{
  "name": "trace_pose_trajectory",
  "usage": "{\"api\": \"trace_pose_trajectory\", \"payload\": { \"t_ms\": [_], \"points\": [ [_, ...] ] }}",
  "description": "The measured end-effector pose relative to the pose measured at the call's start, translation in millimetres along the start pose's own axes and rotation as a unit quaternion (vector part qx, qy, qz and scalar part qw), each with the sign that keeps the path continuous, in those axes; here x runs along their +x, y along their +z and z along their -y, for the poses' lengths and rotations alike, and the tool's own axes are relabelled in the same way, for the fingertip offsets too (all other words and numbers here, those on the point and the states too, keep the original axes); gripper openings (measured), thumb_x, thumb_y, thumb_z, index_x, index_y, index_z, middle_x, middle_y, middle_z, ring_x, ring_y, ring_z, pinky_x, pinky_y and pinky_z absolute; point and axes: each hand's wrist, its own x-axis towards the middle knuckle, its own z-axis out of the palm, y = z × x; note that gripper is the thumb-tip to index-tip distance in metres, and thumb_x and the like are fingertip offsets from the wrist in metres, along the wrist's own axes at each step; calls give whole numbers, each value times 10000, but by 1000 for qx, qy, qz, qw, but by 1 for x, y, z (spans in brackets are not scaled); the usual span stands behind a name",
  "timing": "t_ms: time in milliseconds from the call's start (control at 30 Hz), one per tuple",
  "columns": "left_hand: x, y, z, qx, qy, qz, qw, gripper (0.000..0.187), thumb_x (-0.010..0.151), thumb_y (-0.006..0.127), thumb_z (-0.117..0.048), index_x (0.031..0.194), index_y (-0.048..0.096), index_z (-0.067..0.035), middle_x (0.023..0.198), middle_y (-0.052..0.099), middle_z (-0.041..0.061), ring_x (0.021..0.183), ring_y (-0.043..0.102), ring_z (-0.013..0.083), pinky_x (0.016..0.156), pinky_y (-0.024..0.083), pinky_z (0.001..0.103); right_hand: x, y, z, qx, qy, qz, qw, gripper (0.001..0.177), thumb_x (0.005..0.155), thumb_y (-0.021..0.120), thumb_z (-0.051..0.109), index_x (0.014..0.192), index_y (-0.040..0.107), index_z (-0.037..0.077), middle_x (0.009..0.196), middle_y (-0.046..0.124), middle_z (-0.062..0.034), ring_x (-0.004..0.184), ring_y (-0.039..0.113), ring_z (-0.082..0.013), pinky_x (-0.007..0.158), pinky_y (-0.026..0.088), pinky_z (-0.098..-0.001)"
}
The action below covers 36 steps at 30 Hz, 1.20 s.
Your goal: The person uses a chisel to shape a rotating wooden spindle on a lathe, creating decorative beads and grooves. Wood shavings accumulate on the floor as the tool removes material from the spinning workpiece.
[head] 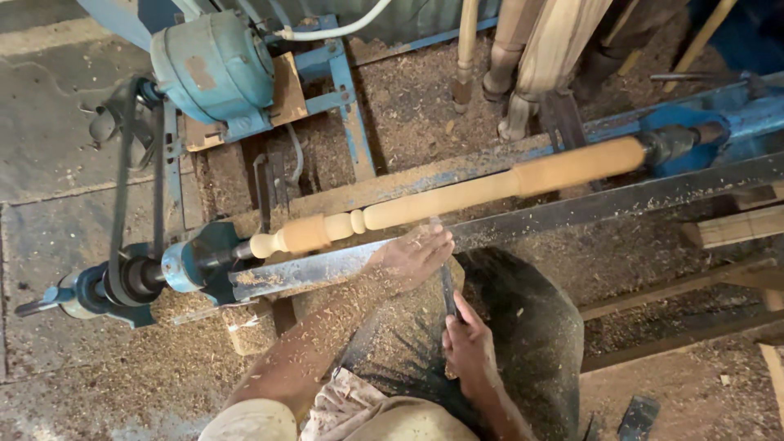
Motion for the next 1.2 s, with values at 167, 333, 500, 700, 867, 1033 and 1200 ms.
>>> {"api": "trace_pose_trajectory", "payload": {
  "t_ms": [167,333,500,700,867,1033,1200],
  "points": [
    [6,8,1,-124,-67,79,987,517,980,548,-112,1496,535,-90,1566,503,113,1347,531,323,808,608,361,-7,15,1,14,70,-40,997,605,994,533,131,1575,403,243,638,523,-8,449,369,-81,380,275,-249],
    [16,2,2,-245,-146,252,925,579,1030,476,-90,1603,411,-148,1672,382,82,941,609,315,803,595,431,-10,35,-1,83,10,-35,996,594,999,522,141,1578,409,211,629,490,10,437,381,-70,357,277,-241],
    [7,-14,7,-62,-26,-9,998,584,871,605,-172,1445,545,-81,1558,500,76,1433,508,278,1076,553,361,-4,28,-11,51,19,-34,998,608,1001,540,148,1588,404,230,632,485,5,447,383,-72,369,297,-248],
    [-20,-9,6,-15,-11,-50,999,525,877,606,-205,1376,604,-43,1467,581,123,1400,536,311,1111,540,409,-2,11,-11,-51,-16,10,999,565,1003,586,157,1557,482,182,648,514,5,500,425,-75,426,346,-259],
    [-24,2,7,-22,-11,-27,999,504,904,599,-225,1358,605,-6,1414,639,178,1324,592,349,1103,517,435,6,-4,-3,-145,-8,22,989,566,981,568,150,1541,486,173,612,519,-7,507,429,-96,463,392,-279],
    [-30,-1,4,-23,-27,-12,999,526,902,604,-225,1377,609,0,1416,646,177,1334,573,361,1076,495,448,14,-19,12,-164,-51,71,983,568,976,573,142,1538,488,128,648,532,8,557,461,-87,510,428,-276],
    [-38,-2,1,105,-10,-39,994,485,938,636,-220,1385,618,-32,1397,652,129,1408,529,367,1249,407,439,19,-32,45,-310,4,86,947,589,987,545,162,1567,445,189,645,525,-23,570,463,-120,534,431,-291]
  ]
}}
